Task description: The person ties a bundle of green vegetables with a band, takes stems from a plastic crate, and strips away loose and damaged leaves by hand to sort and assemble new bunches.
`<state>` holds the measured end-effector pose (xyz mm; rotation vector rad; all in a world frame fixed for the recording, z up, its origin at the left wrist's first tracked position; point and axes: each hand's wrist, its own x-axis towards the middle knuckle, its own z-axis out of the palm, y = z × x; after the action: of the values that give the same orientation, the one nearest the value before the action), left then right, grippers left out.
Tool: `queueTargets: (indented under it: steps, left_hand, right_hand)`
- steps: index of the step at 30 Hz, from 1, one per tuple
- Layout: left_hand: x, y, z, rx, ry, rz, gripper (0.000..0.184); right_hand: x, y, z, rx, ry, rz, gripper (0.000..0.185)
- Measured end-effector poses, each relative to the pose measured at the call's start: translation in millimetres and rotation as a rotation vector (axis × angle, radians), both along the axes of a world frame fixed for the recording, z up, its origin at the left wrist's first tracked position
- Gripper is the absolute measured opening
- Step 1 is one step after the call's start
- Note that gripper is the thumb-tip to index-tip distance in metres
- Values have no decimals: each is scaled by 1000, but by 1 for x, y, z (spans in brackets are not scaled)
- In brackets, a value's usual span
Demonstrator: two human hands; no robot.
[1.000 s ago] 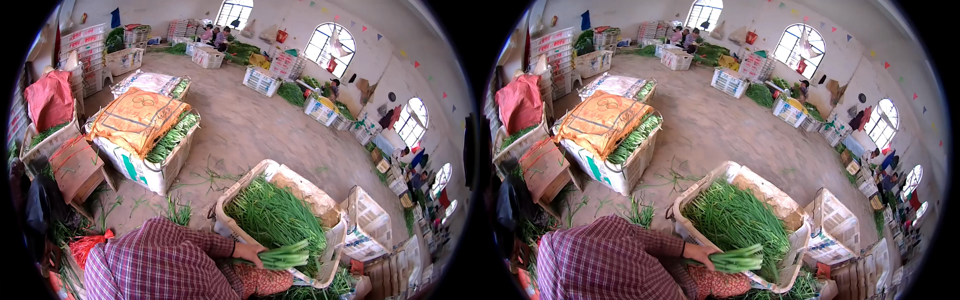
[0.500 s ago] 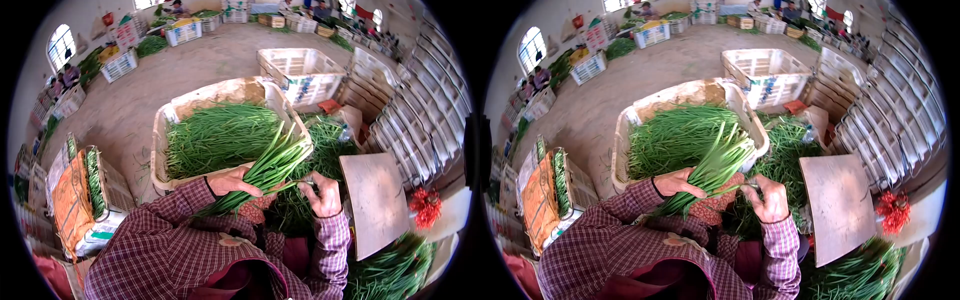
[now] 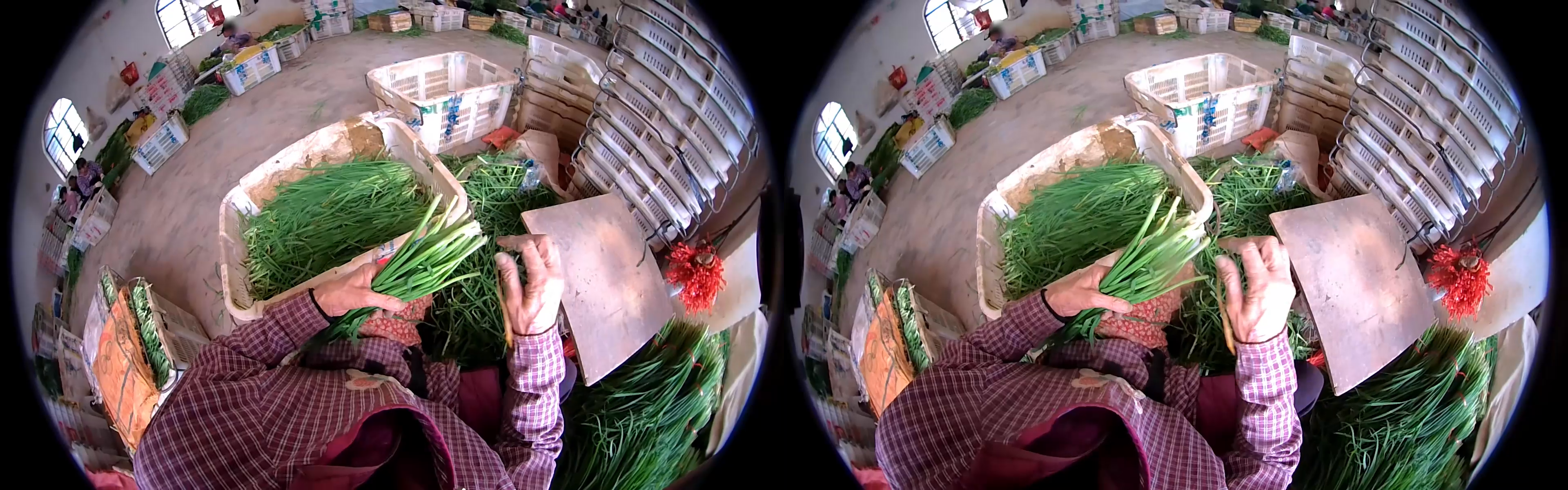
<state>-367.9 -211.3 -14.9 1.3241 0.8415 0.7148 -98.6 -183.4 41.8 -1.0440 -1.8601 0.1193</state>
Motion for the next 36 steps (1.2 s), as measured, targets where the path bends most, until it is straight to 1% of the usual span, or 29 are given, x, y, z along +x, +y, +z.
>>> queueTargets:
  steps: [1,3,4,5,6,7,8,9,10,11,12,14,15,16,18,19,20,21,22,24,25,26,27,28,29,30,33,35,36]
  left_hand:
    - [-4,2,-5,9,17,-34,86]
    - [-6,-10,10,-78,80,-34,69]
    - [-10,-12,-2,-27,34,-37,56]
    - [-14,-13,-19,102,39,-10,49]
    - [-16,-19,-9,109,-9,-21,50]
    - [-18,-21,-18,115,-12,15,47]
    - [-20,-26,-11,45,22,-6,41]
    - [-22,-26,-32,134,-52,40,38]
    - [-27,-24,-50,132,-1,46,40]
    - [-35,-28,-49,123,-10,61,42]
    - [-39,-32,-45,106,-23,63,44]
    - [-51,-42,-41,223,65,146,47]
    - [-61,-53,-15,273,267,151,51]
    - [-73,-56,-24,278,267,168,51]
    - [-109,-56,-54,437,379,334,51]
    - [-122,-60,-60,507,609,481,52]
    - [-133,-66,-62,568,840,629,53]
    - [-134,-77,-38,566,991,698,48]
    - [-132,-75,-32,567,988,707,48]
    - [-126,-64,-30,565,1152,646,43]
    - [-120,-55,-51,771,1092,712,37]
    - [-112,-49,-55,731,1122,627,39]
    - [-105,-45,-61,808,1110,611,40]
    - [-98,-43,-66,886,1097,597,41]
    - [-93,-43,-67,947,1080,595,44]
    - [-91,-42,-71,957,1112,577,46]
    - [-93,-43,-75,958,1097,588,46]
    - [-97,-43,-78,974,1141,597,45]
    - [-99,-43,-73,1043,1076,666,38]
  right_hand:
    - [-7,2,-2,-5,-52,3,18]
    - [-25,8,-5,70,-132,-39,20]
    - [-33,12,-7,119,-164,-44,21]
    - [-41,16,-10,123,-195,-38,22]
    - [-46,18,-15,133,-228,-31,23]
    - [-51,21,-23,155,-232,-8,21]
    - [-57,25,-29,169,-223,36,19]
    - [-62,27,-34,173,-246,52,17]
    - [-64,33,-41,204,-274,86,18]
    - [-69,38,-41,331,-320,73,16]
    - [-69,33,-35,255,-388,122,23]
    - [-61,45,-17,463,-494,37,22]
    - [-52,52,-13,408,-502,-8,24]
    - [-38,64,-13,350,-510,-58,26]
    - [11,108,-41,18,-570,-311,33]
    - [3,111,-38,30,-568,-303,33]
    - [-5,112,-37,5,-544,-244,35]
    - [-15,110,-36,-22,-522,-187,37]
    - [-23,106,-34,-49,-501,-132,39]
    - [-39,90,-35,-121,-462,-28,43]
    - [-47,81,-36,-161,-441,22,45]
    - [-75,72,-27,-146,-358,246,51]
    - [-100,67,-28,-11,-324,369,56]
    - [-122,55,-20,-56,-400,430,58]
    - [-135,57,-29,-140,-533,463,61]
    - [-161,41,-31,-87,-271,558,23]
    - [-169,59,-46,-129,-289,623,21]
    - [-161,60,-57,-68,-328,581,15]
    - [-156,67,-67,32,-399,486,11]
